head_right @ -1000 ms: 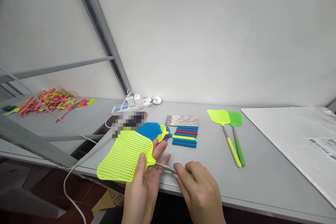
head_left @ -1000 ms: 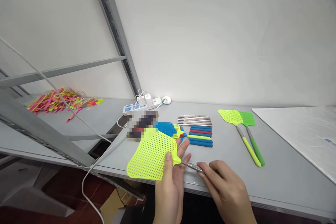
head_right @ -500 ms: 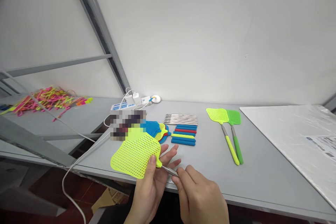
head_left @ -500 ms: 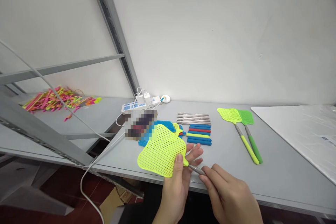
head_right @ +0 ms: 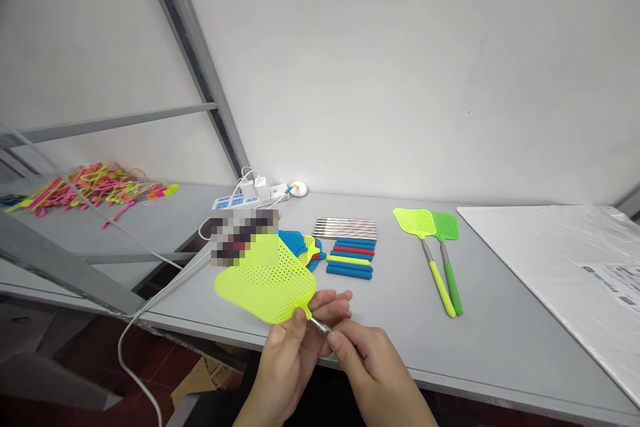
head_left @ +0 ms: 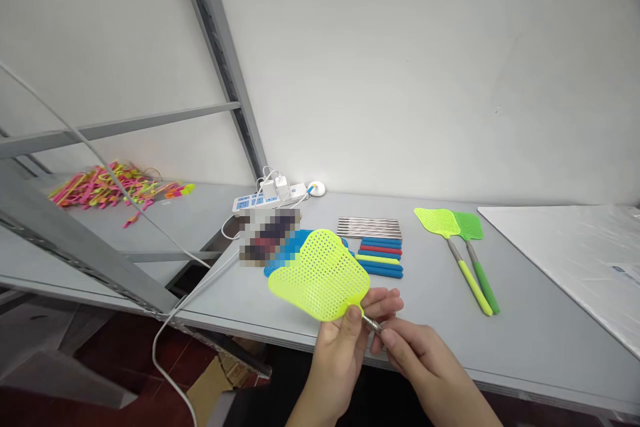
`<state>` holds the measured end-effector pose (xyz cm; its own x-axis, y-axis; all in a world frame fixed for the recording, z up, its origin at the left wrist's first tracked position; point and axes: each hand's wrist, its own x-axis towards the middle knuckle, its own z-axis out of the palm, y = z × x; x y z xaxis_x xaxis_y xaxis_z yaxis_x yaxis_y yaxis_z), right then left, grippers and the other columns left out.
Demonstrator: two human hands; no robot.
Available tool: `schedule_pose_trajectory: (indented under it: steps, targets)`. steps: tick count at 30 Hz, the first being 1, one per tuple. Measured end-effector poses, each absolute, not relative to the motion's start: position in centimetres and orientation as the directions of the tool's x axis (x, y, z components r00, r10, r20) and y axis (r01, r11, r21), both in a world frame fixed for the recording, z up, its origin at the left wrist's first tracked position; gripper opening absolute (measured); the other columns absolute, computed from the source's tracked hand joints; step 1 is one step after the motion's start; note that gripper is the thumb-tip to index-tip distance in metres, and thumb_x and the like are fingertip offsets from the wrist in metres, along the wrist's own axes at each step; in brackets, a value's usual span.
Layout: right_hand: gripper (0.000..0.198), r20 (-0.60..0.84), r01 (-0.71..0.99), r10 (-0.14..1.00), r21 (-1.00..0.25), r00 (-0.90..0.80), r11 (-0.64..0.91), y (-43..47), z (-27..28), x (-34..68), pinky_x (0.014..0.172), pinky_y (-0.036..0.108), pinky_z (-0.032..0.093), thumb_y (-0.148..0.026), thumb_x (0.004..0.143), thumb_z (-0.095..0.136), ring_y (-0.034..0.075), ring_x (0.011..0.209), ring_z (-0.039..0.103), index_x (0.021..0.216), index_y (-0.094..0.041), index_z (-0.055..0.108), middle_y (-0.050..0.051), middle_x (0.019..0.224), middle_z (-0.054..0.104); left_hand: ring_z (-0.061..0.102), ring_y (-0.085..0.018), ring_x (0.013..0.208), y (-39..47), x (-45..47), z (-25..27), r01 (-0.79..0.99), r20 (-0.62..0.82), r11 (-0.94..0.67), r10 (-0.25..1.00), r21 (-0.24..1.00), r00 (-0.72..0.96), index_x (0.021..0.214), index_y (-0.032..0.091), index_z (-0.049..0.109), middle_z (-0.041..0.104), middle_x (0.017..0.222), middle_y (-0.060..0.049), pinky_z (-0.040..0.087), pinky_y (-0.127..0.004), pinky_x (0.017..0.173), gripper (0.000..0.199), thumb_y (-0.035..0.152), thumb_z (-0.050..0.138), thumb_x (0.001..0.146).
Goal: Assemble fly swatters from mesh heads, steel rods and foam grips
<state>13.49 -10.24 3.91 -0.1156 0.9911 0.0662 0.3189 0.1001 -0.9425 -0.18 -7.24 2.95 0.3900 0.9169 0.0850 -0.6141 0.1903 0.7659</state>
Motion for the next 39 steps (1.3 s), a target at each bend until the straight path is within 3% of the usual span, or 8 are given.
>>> schedule_pose_trajectory:
  steps: [7, 10, 13, 20, 26, 30, 33, 39]
  targets:
    - [0.021, 0.320, 0.568, 0.937, -0.749, -0.140, 0.340, -10.0, 3.0, 12.5, 0.063, 0.021, 0.046, -0.031, 0.097, 0.046, 0.014, 0.073, 0.066, 0.107, -0.027, 0.064, -0.001, 0.090, 0.071, 0.064, -0.029, 0.110, -7.8, 0.0, 1.2, -0.641, 0.031, 0.109, 0.979, 0.760, 0.203, 0.088, 0.017, 0.072, 0.071, 0.112, -0.013, 0.046, -0.042, 0.100, 0.031, 0.047, 0.063, 0.087]
    - [0.022, 0.470, 0.668, 0.864, -0.587, -0.179, 0.457, -9.9, 2.4, 12.2, 0.052, 0.022, 0.038, -0.029, 0.098, 0.043, 0.011, 0.057, 0.059, 0.089, -0.023, 0.062, -0.002, 0.071, 0.066, 0.066, -0.026, 0.099, -8.1, -0.7, 1.0, -0.640, 0.036, 0.031, 0.995, 0.768, 0.091, 0.072, 0.017, 0.069, 0.072, 0.098, -0.011, 0.051, -0.036, 0.090, 0.036, 0.052, 0.069, 0.080]
    - [0.032, 0.566, 0.750, 0.789, -0.409, -0.238, 0.520, -9.6, 2.4, 12.4, 0.050, 0.026, 0.029, -0.031, 0.100, 0.041, 0.011, 0.048, 0.047, 0.073, -0.021, 0.053, -0.004, 0.058, 0.056, 0.066, -0.025, 0.097, -8.1, -2.0, 1.8, -0.609, 0.061, -0.051, 0.998, 0.791, -0.005, 0.070, 0.017, 0.067, 0.072, 0.093, -0.010, 0.052, -0.035, 0.089, 0.036, 0.052, 0.070, 0.079]
    - [0.026, 0.582, 0.797, 0.758, -0.288, -0.294, 0.530, -8.8, 3.6, 15.2, 0.069, 0.030, 0.033, -0.026, 0.101, 0.041, 0.012, 0.055, 0.047, 0.083, -0.021, 0.058, -0.003, 0.063, 0.056, 0.065, -0.016, 0.081, -6.3, -6.1, 5.0, -0.583, 0.108, -0.302, 0.933, 0.754, -0.344, 0.075, 0.018, 0.063, 0.065, 0.084, -0.001, 0.056, -0.031, 0.083, 0.024, 0.040, 0.072, 0.081]
    - [0.015, 0.577, 0.860, 0.781, -0.247, -0.241, 0.448, -9.1, 3.8, 16.7, 0.097, 0.043, 0.028, -0.023, 0.098, 0.046, 0.014, 0.068, 0.055, 0.095, -0.024, 0.060, -0.002, 0.075, 0.059, 0.064, -0.016, 0.079, -5.7, -5.3, 4.4, -0.621, 0.080, -0.269, 0.946, 0.736, -0.315, 0.082, 0.018, 0.065, 0.063, 0.085, -0.002, 0.057, -0.034, 0.083, 0.023, 0.041, 0.069, 0.084]
    - [0.014, 0.562, 0.860, 0.791, -0.254, -0.241, 0.443, -9.6, 4.0, 16.2, 0.082, 0.036, 0.038, -0.021, 0.098, 0.046, 0.017, 0.072, 0.056, 0.100, -0.023, 0.060, 0.001, 0.080, 0.060, 0.068, -0.019, 0.084, -6.7, -3.2, 3.2, -0.660, -0.036, -0.122, 0.975, 0.741, -0.221, 0.094, 0.018, 0.067, 0.068, 0.086, -0.005, 0.056, -0.037, 0.087, 0.026, 0.043, 0.068, 0.085]
    - [0.014, 0.567, 0.855, 0.783, -0.245, -0.256, 0.457, -9.7, 4.2, 15.5, 0.068, 0.032, 0.037, -0.022, 0.098, 0.046, 0.018, 0.071, 0.055, 0.100, -0.022, 0.060, 0.002, 0.078, 0.059, 0.070, -0.024, 0.089, -7.6, -1.3, 2.4, -0.671, -0.078, 0.004, 0.994, 0.742, -0.081, 0.093, 0.016, 0.068, 0.073, 0.090, -0.010, 0.053, -0.042, 0.091, 0.033, 0.048, 0.066, 0.085]
    - [0.024, 0.630, 0.844, 0.739, -0.242, -0.239, 0.479, -9.4, 3.7, 14.7, 0.070, 0.033, 0.034, -0.025, 0.099, 0.045, 0.015, 0.059, 0.048, 0.082, -0.021, 0.061, -0.002, 0.065, 0.053, 0.068, -0.026, 0.101, -8.6, 1.8, 1.6, -0.628, -0.100, 0.129, 0.992, 0.767, 0.081, 0.078, 0.016, 0.068, 0.075, 0.092, -0.012, 0.052, -0.035, 0.090, 0.030, 0.046, 0.070, 0.082]
